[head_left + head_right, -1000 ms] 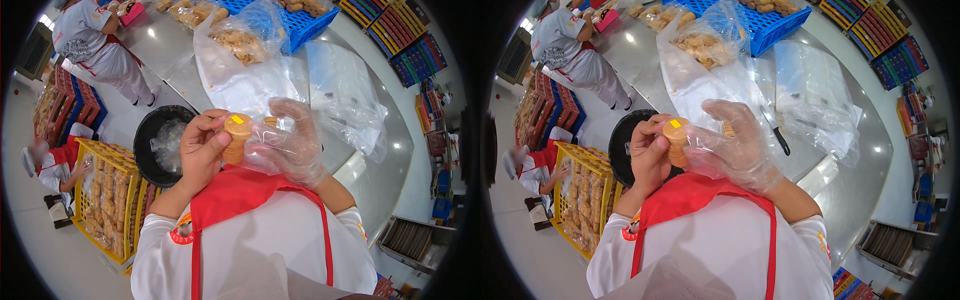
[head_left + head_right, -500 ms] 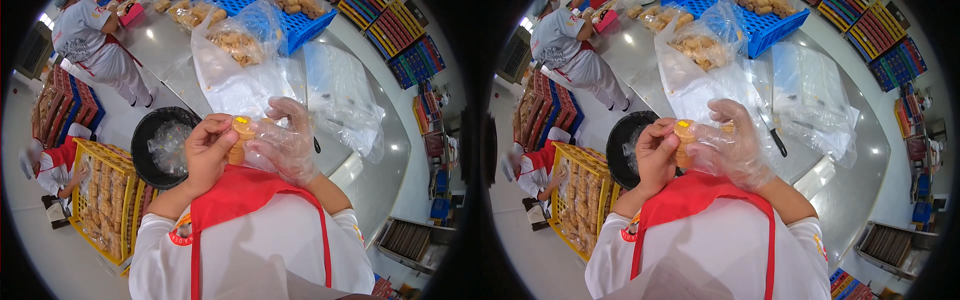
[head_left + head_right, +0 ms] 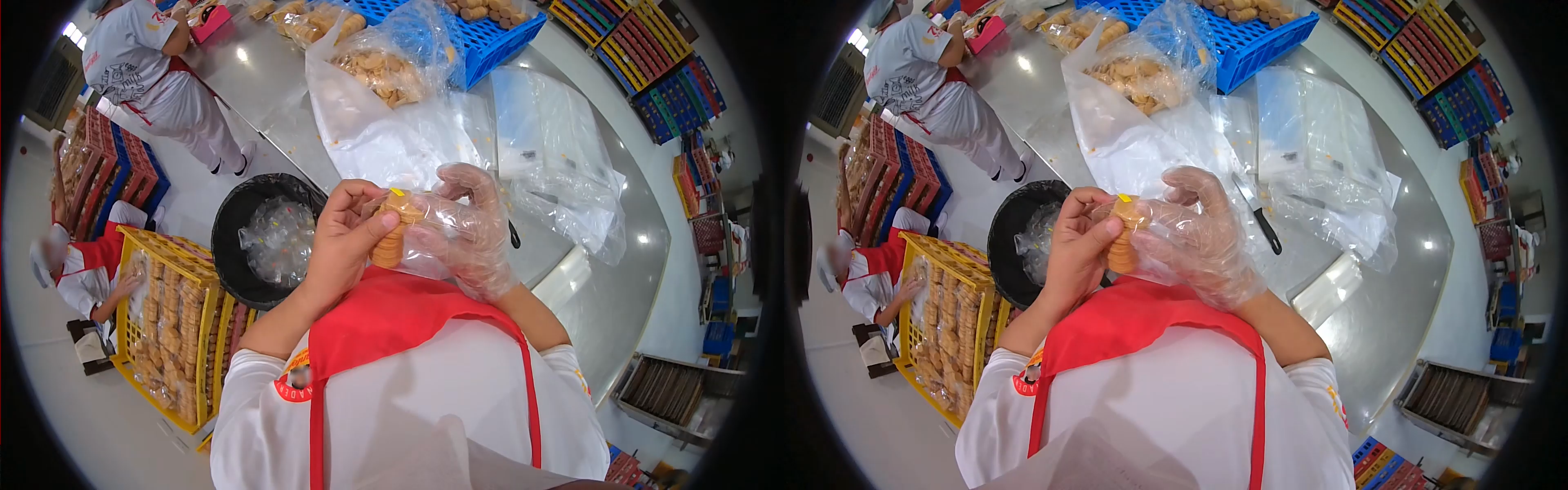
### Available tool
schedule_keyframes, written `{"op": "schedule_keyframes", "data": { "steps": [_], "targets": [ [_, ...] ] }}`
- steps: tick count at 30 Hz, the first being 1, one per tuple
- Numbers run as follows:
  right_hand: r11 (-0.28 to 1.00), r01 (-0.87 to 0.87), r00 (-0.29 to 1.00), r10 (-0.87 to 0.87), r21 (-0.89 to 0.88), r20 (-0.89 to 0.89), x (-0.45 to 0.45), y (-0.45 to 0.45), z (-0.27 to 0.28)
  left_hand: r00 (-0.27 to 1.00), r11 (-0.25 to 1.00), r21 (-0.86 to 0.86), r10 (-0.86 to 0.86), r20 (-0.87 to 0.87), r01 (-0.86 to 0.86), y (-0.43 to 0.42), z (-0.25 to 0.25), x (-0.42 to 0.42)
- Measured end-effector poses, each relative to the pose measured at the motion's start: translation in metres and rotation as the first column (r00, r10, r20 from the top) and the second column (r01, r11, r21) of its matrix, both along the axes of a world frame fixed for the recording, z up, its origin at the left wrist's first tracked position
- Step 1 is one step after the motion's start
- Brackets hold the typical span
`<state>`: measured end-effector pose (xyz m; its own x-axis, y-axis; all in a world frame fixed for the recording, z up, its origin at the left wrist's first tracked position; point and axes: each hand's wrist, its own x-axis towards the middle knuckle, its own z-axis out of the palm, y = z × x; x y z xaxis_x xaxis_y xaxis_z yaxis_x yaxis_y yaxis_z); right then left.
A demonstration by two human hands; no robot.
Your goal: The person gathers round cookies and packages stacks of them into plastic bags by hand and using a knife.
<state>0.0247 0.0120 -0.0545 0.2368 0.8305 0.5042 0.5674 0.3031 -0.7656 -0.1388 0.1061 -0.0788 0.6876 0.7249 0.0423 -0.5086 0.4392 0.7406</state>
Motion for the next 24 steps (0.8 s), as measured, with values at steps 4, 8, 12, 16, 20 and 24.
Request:
{"op": "schedule_keyframes", "data": {
  "steps": [4,8,12,16,20,24],
  "targets": [
    [0.999,0.049,0.993,-0.046,-0.023,0.112,0.001,-0.002,0.007,0.999,0.997,0.069,0.029,-0.012,-0.028,0.000,-0.008,0.003],
    [0.997,0.070,0.996,-0.072,0.040,0.055,0.000,0.001,0.000,0.998,0.998,0.020,0.051,0.035,-0.052,0.001,-0.006,0.002],
    [0.994,0.106,0.983,-0.110,0.037,0.146,0.004,0.002,-0.003,0.998,0.998,0.000,0.060,0.019,-0.060,0.006,-0.001,0.001],
    [0.998,0.058,0.959,-0.066,0.036,0.276,0.006,0.001,-0.002,0.999,0.999,0.014,0.034,-0.009,-0.034,0.006,-0.006,0.000],
    [0.988,0.105,0.933,-0.137,0.113,0.334,0.009,-0.003,0.006,0.995,0.995,0.017,0.098,0.026,-0.099,0.007,-0.006,0.000],
    [0.955,0.281,0.927,-0.296,0.096,0.232,0.018,-0.011,0.010,0.970,0.970,-0.018,0.243,0.026,-0.242,0.029,-0.015,-0.011]
  ]
}}
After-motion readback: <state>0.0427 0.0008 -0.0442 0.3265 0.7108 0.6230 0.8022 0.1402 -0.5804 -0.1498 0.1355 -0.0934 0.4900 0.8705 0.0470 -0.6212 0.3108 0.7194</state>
